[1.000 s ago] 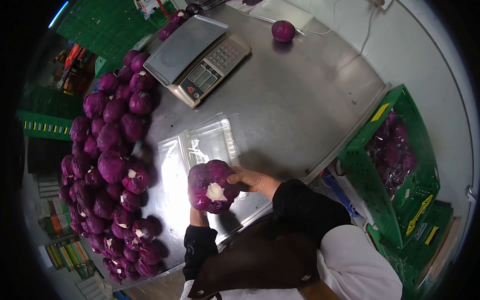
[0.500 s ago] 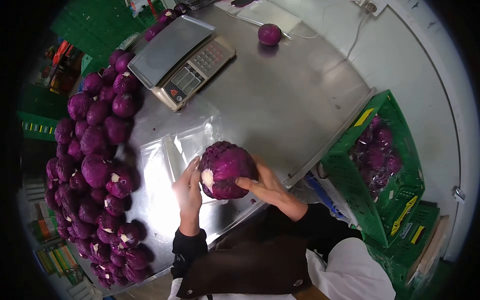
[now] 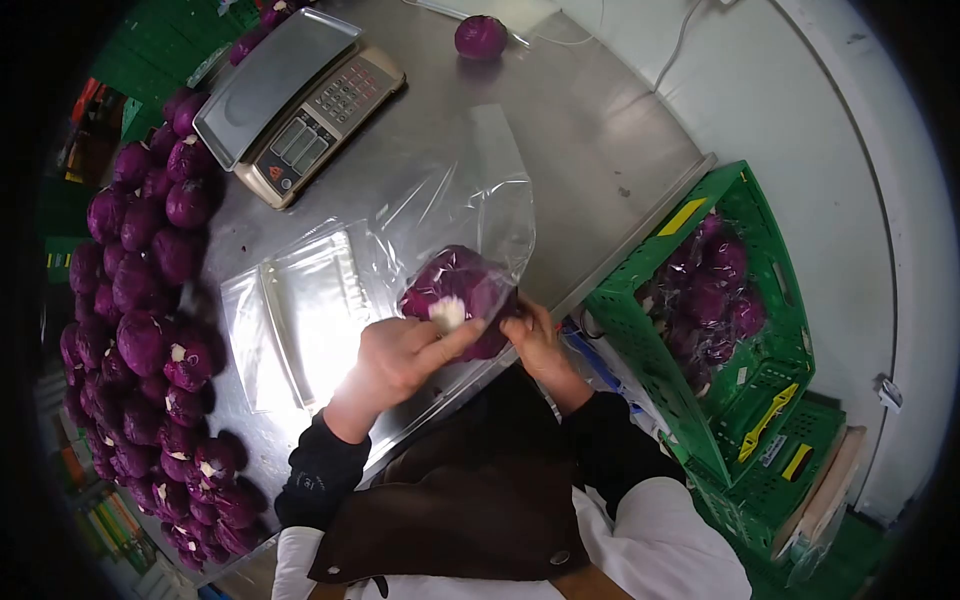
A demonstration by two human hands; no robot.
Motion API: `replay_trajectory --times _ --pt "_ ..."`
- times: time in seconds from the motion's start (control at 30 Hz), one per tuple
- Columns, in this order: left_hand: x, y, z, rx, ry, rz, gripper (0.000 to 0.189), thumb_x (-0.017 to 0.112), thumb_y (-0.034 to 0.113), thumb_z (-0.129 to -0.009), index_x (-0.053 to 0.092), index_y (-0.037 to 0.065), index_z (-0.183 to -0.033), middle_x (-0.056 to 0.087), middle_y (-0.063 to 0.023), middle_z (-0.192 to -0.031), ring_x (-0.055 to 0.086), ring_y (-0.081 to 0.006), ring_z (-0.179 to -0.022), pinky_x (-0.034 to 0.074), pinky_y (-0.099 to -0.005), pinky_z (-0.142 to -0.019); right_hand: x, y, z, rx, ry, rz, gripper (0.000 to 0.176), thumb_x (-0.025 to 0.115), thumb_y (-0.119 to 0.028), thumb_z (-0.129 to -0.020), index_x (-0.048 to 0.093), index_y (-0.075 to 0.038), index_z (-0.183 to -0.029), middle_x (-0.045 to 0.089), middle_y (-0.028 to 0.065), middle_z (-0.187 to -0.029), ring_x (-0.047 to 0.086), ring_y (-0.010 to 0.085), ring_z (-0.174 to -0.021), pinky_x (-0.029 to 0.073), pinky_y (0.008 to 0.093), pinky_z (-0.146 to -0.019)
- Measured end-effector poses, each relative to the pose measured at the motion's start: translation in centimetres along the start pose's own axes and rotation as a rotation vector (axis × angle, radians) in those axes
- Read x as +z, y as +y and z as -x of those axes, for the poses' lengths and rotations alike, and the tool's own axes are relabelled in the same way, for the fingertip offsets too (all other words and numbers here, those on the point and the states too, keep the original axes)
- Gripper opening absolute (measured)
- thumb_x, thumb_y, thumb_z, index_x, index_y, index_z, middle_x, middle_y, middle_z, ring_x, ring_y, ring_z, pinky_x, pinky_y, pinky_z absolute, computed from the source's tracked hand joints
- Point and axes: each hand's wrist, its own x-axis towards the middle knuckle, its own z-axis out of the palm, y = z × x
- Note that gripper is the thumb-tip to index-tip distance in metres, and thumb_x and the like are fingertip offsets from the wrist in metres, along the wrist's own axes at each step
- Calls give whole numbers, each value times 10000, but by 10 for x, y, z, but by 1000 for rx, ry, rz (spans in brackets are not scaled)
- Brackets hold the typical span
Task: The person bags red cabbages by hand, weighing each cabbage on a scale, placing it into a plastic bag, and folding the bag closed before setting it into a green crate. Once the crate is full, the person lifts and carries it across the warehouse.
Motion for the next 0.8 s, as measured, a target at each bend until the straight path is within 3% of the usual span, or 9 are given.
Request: replay_trajectory --times 0.1,0.17,0.2,0.27,0.3,0.53,0.63,0.73,0.8 --pt "13 21 2 7 -67 67 508 567 59 -694 575 101 -1200 474 -23 -605 520 -157 -497 420 -293 -431 15 -16 4 113 253 -177 392 584 -270 -882 539 3 -1160 594 45 -990 577 120 -898 466 258 -763" --pt "44 20 11 -147 220 291 407 534 38 -794 572 65 -1198 474 -4 -561 514 -121 -477 410 -266 -439 12 -18 -1 98 424 137 307 544 -235 -913 573 -17 -1126 619 39 -945 584 111 -816 474 240 -711" --pt "39 17 8 -137 209 283 407 534 38 -794 572 65 -1198 474 -4 -561 514 -121 -477 410 -266 -439 25 -28 -9 -176 458 141 236 541 -175 -913 614 -10 -1065 620 37 -890 569 95 -761 468 234 -680" --pt "24 16 0 -945 402 627 303 470 79 -904 568 17 -1184 446 17 -520 491 -71 -475 391 -233 -451 27 -54 -32 -422 380 649 187 573 -83 -875 633 36 -1006 610 37 -850 540 70 -705 439 218 -644" --pt "13 9 -11 -1026 467 609 296 423 127 -952 566 -20 -1167 415 41 -520 435 -22 -483 350 -203 -441 30 -68 -50 -533 322 783 181 577 -53 -863 634 67 -985 607 38 -842 537 69 -687 427 209 -618" --pt "-20 18 -4 -1026 986 801 387 378 226 -981 431 -72 -1222 397 27 -513 364 -53 -388 286 -204 -346 124 -170 -89 -824 -16 91 123 563 -34 -861 646 19 -935 581 19 -711 520 54 -622 431 189 -578" --pt "11 36 26 -1009 947 813 455 358 178 -974 240 -47 -1351 507 -64 -557 483 -129 -444 413 -248 -435 139 -173 -78 -840 -141 483 260 626 -96 -823 588 12 -1056 581 91 -848 575 153 -749 468 255 -662" --pt "17 51 53 -986 807 834 542 362 131 -968 77 6 -1411 610 -149 -720 537 -162 -489 480 -276 -510 146 -135 -67 -825 157 1038 696 739 -241 -696 388 -21 -1255 445 196 -1183 424 393 -1112 400 447 -885" --pt "13 60 59 -1008 680 914 585 377 117 -963 19 32 -1418 630 -193 -840 564 -172 -516 488 -282 -520 149 -90 -51 -764 134 1107 632 716 -194 -703 415 -16 -1228 469 188 -1157 467 389 -1056 422 440 -848"
